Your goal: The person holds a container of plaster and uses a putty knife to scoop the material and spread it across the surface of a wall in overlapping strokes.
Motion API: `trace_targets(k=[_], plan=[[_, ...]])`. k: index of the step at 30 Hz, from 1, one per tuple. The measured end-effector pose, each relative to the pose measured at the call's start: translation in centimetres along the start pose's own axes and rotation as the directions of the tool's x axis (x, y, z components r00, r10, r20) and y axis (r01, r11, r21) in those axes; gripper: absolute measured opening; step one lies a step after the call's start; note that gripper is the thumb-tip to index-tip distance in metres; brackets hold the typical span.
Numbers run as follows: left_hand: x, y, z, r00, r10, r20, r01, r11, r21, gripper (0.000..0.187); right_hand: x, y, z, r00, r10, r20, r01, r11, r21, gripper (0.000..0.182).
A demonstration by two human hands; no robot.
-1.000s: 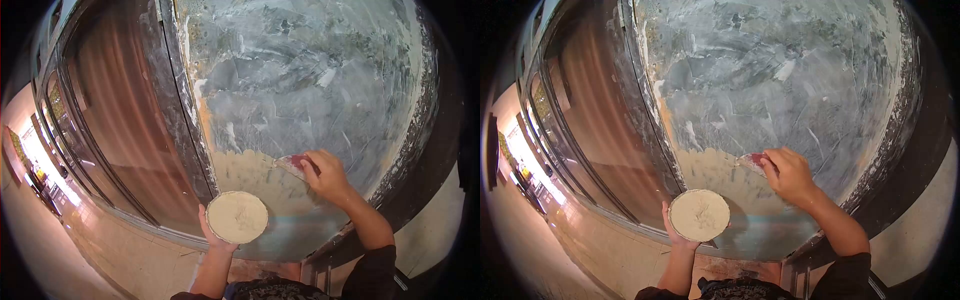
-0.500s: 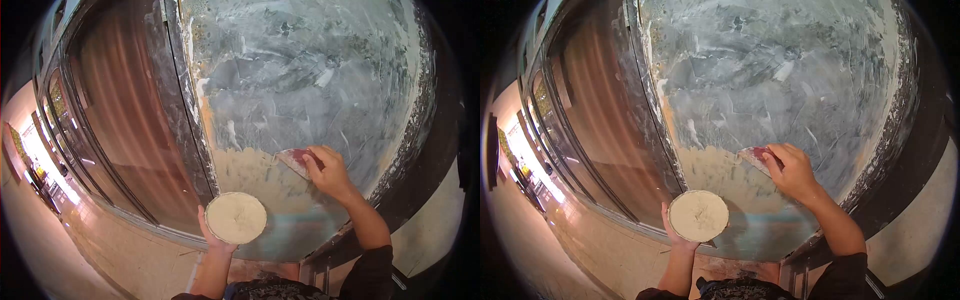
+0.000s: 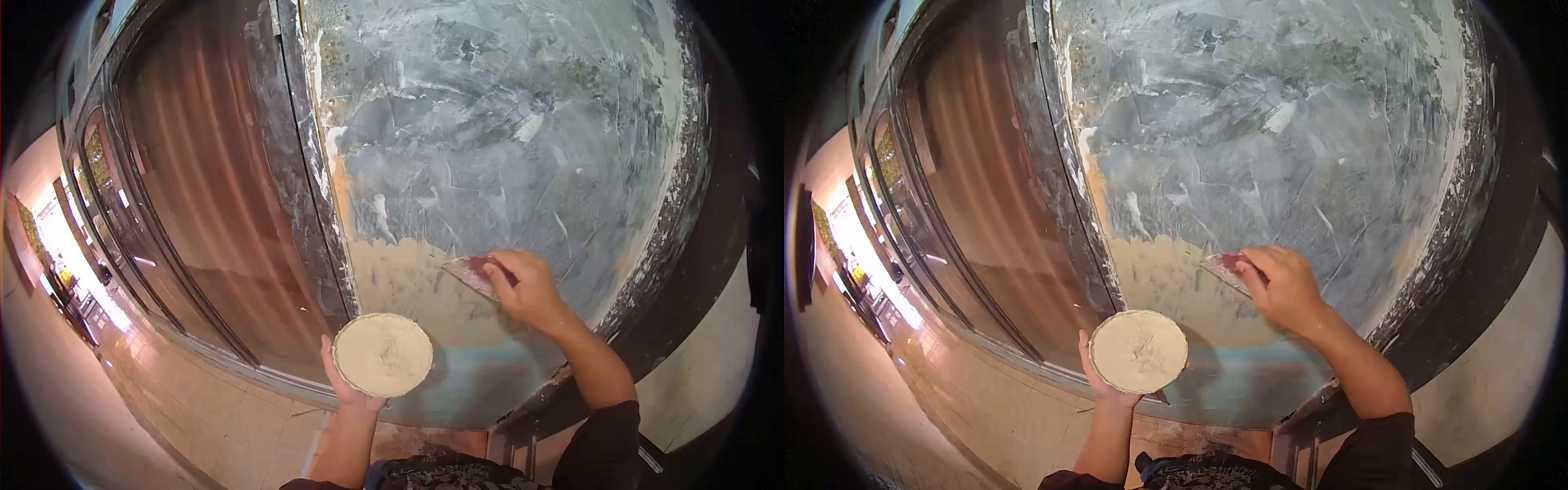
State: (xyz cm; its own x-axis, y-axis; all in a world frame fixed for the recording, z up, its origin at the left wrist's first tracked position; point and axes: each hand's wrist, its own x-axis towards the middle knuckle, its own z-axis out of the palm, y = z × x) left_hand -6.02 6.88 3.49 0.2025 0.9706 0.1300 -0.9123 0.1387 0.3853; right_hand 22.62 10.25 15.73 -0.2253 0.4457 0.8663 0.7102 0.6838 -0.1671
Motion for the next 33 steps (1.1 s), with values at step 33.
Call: trace_targets(k=[33], plan=[[-1.9,-0.9,0.5,1.0,0.014,-0.002,-0.014,0.999,-0.035,0.087,0.5,-0.3,-1.2,0.988,0.156,0.019,-0.157,0.983,0.094,0.017]])
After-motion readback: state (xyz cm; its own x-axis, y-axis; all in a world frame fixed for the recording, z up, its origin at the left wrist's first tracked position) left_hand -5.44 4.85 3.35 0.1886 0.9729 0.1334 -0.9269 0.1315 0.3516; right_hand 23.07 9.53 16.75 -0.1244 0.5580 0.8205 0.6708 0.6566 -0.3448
